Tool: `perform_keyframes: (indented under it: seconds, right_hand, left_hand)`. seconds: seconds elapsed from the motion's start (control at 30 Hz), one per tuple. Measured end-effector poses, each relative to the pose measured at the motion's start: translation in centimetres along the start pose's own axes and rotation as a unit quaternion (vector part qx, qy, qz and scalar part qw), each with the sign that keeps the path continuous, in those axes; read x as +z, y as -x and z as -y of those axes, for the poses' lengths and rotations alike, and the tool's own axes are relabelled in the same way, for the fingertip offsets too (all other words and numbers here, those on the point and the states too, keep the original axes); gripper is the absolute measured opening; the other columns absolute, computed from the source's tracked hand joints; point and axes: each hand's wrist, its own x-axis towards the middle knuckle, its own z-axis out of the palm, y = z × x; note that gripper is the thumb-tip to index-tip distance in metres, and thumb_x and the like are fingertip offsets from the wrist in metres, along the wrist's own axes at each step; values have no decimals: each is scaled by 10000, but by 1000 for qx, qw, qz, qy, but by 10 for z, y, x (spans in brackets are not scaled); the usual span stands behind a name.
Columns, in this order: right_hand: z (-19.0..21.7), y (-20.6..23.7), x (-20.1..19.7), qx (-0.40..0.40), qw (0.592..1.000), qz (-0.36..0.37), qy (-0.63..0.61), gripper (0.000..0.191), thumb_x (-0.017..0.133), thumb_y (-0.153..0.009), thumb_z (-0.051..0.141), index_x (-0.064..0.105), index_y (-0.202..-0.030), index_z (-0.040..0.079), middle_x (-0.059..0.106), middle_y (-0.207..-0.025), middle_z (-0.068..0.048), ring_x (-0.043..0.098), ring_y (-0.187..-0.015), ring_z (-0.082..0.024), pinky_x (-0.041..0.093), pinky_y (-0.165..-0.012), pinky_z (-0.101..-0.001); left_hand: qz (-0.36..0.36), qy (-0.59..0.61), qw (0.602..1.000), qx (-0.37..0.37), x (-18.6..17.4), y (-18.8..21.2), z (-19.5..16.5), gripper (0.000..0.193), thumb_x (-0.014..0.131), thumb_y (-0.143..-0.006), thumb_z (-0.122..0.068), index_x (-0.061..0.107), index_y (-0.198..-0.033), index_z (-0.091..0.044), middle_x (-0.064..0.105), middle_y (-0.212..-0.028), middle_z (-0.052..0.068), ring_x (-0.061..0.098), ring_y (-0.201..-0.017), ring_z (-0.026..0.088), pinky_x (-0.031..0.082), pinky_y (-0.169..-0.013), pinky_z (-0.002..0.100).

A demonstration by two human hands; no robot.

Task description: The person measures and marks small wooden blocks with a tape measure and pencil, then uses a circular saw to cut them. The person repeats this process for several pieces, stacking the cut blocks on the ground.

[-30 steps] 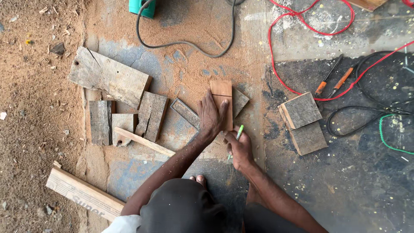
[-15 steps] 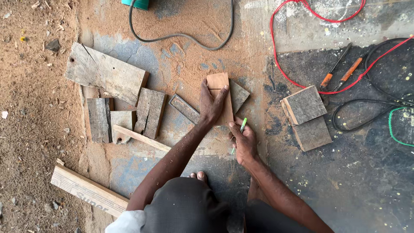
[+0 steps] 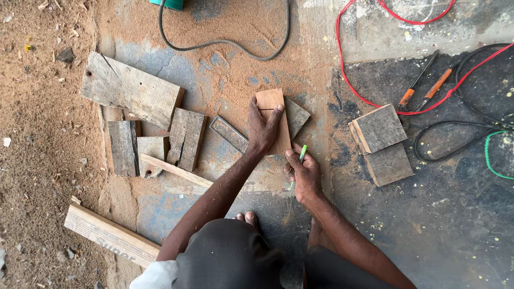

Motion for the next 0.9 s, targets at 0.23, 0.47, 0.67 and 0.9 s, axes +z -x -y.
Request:
perform_keyframes:
  seconds: [0.23,0.47,0.67,0.9]
  right_hand:
    - [1,-1,0,-4,1000,10,-15,584,772,-920,247,599,-1412,-15,680,-913,-20,557,-618,-45,388,-460,-179]
    - [4,0,1,7,1000,-8,-4,564,758,-911,239,607,-1396,-5,718,-960,-55,567,-618,-50,404,-460,-177]
    - [5,0,2,5,1000,-12,-1,536,748,-912,219,613,-1385,8,750,-1027,-98,584,-629,-55,419,-470,-179]
    - [7,0,4,-11,1000,9,-1,521,744,-935,197,618,-1395,-12,745,-1036,-110,576,-633,-51,426,-478,-177]
  left_hand:
    - [14,61,997,-33,-3,5,-3,972,736,-905,-435,204,-1552,59,578,-1331,282,680,-1152,335,601,-944,453]
    - [17,62,998,-24,-1,2,-6,877,736,-921,-403,261,-1511,40,632,-1253,259,732,-1037,316,648,-851,441]
    - [9,44,999,-24,0,0,-4,897,743,-907,-413,268,-1513,48,619,-1285,271,711,-1095,330,618,-907,456]
    - [-3,-12,1000,16,1,-3,-2,949,760,-936,-431,241,-1528,97,572,-1351,314,635,-1232,392,535,-1025,499]
